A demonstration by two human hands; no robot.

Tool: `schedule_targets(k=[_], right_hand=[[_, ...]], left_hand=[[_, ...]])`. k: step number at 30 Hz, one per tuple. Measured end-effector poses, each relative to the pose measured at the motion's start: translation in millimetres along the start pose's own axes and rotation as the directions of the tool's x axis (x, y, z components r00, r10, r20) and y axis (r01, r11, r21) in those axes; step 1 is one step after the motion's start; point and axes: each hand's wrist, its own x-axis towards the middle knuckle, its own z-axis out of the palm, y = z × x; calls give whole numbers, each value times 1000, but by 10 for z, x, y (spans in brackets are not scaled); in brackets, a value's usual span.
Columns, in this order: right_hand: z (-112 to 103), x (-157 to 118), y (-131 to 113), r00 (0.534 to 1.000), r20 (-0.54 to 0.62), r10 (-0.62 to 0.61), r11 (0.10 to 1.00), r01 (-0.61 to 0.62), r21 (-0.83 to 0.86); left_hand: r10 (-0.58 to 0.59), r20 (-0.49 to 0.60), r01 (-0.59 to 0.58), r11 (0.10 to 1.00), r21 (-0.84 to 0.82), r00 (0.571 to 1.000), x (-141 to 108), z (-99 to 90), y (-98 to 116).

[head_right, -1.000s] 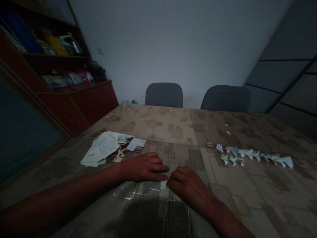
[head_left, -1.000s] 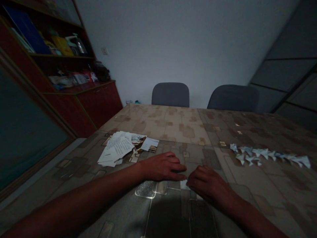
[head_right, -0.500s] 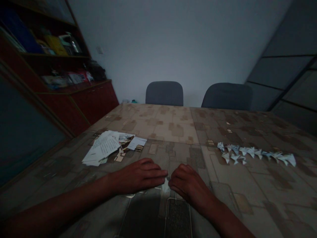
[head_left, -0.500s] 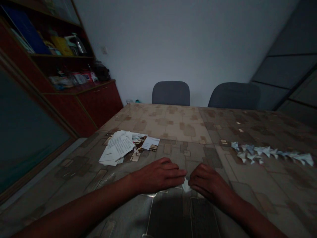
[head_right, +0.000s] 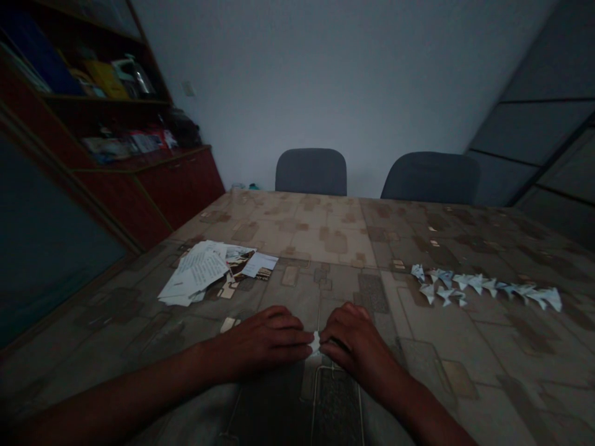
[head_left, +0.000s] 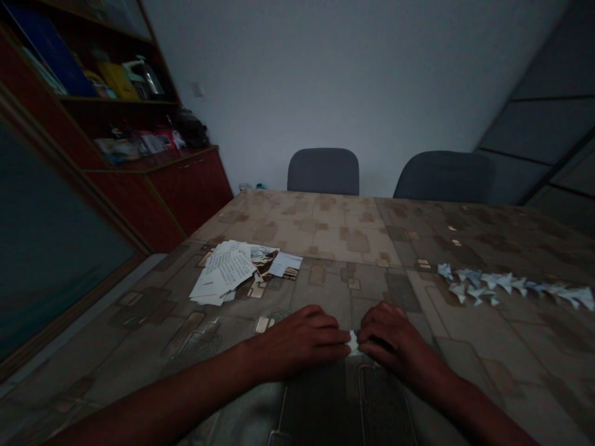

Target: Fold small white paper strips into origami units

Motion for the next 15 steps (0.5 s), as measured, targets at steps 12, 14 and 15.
schedule_targets(k=[12,14,15], right_hand=[[22,19,-54,988,-21,156,987,-155,40],[22,36,-77,980,-36,194,981,-192,35],[25,44,-83,977,-42,209,978,-208,34]], left_hand=[[-104,-13,105,993,45,994,-9,44,92],[-120,-32,121,992,47,992,-9,68,106],[-128,-39,129,991,44,991,-9,77,112]])
